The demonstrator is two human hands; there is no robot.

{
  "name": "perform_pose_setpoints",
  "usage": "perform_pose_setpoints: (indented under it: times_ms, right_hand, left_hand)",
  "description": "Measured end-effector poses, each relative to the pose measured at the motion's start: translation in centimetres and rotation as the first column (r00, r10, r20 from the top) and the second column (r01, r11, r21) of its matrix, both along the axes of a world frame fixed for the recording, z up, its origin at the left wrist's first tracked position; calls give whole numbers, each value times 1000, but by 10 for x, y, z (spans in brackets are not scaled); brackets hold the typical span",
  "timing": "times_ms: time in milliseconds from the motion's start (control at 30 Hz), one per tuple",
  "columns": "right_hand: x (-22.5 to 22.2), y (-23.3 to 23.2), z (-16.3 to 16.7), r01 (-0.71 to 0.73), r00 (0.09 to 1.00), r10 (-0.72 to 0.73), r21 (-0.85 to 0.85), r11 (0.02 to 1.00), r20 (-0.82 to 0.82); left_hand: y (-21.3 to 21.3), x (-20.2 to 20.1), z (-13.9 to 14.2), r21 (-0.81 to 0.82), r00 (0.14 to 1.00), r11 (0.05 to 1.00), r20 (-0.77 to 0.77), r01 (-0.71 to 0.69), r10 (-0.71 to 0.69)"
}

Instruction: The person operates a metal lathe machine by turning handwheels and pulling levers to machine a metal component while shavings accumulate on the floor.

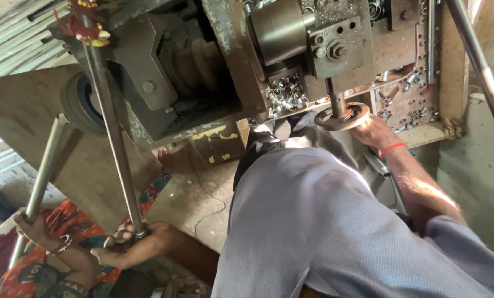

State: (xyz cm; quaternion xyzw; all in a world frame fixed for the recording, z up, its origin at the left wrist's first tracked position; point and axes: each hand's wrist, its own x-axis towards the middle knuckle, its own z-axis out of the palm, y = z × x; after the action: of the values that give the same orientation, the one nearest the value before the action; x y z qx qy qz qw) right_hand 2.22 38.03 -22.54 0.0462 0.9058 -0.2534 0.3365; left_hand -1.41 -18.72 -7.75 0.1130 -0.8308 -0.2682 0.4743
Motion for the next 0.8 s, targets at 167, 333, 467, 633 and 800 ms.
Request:
perform_pose_setpoints:
  times_ms: [167, 333, 467, 633, 800]
  right_hand:
    - [11, -26, -5, 56, 997, -72, -319, 946, -39]
    - [27, -39, 26, 728, 671, -593, -545, 416, 444]
    - [19, -6, 39, 808, 559, -753, -432, 400, 347]
    - [28, -33, 17, 626, 774, -577, -455, 634, 261]
    - [55, -40, 14, 888, 279, -900, -446, 109, 335]
  left_hand:
    - [-23, -4, -5, 586, 968, 806, -239, 78, 80]
    - [-24, -35, 23, 798, 940, 602, -175, -38, 292]
    - [-8, -46, 35, 811, 935, 585, -204, -5, 291]
    - [0, -48, 34, 819, 928, 573, -209, -6, 309]
    - [-1, -47, 35, 824, 929, 566, -200, -12, 312]
